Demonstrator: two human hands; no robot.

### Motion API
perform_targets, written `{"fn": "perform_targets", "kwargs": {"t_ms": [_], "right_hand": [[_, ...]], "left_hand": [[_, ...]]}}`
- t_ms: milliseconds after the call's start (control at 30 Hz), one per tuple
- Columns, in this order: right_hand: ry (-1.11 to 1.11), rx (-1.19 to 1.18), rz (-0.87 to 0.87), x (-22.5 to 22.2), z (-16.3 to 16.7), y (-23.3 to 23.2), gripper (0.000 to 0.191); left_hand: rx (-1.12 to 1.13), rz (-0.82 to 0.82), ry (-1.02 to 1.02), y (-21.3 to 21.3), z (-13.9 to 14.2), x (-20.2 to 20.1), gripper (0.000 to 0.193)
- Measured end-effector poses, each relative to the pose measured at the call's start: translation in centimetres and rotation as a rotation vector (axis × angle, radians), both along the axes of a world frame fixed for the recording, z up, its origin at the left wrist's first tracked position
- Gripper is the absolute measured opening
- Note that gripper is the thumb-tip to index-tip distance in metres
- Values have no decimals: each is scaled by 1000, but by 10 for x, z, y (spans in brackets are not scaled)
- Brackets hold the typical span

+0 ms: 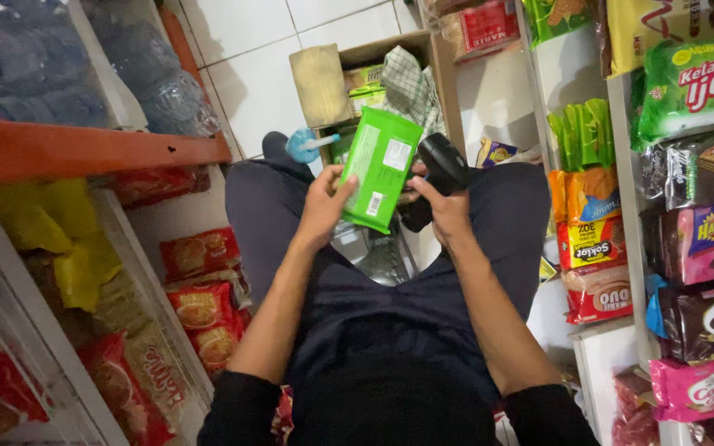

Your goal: The person cleans a grocery store shelf by spraying it with a cleaning solution and wiping it with a cloth. They then sit on the floor and wipe several snack packages with a cloth before placing them back on the shelf.

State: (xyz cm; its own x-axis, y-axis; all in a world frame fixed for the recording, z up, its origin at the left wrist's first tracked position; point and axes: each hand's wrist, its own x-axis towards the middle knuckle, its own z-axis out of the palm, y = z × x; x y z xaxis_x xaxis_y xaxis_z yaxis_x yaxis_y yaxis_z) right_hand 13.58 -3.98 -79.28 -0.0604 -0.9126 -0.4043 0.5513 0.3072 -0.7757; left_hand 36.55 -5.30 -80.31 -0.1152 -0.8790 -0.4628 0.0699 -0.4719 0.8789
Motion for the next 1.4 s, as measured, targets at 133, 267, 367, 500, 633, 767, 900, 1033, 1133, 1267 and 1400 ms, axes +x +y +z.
{"fn": "perform_targets", "kwargs": {"t_ms": [133,267,367,500,633,767,900,1033,1133,1267,1400], "right_hand": [[54,-55,17,9,12,11,38],[154,-44,46,12,17,9,31],[167,-48,80,13,14,-1,34],[125,27,102,5,2,-35,27],[132,96,82,1,-5,-76,25],[124,120,50,2,8,-94,30],[38,209,75,0,46,-78,25],[104,230,96,9,74,-59,18],[200,202,90,25,78,-44,18],[356,80,130,40,77,-9,15],[401,64,151,56,87,32,15]], "left_hand": [[-47,38,150,14,13,-1,38],[85,11,217,17,21,4,42],[109,-42,282,11,18,5,45],[126,92,288,-17,3,-1,47],[141,324,275,-58,-5,-8,52],[348,408,345,-84,5,-12,60],[394,472,383,-85,30,-20,53],[367,500,561,-87,36,-26,45],[327,486,607,-85,27,-29,44],[243,461,629,-56,17,-29,39],[214,475,657,-11,25,-21,37]]}}
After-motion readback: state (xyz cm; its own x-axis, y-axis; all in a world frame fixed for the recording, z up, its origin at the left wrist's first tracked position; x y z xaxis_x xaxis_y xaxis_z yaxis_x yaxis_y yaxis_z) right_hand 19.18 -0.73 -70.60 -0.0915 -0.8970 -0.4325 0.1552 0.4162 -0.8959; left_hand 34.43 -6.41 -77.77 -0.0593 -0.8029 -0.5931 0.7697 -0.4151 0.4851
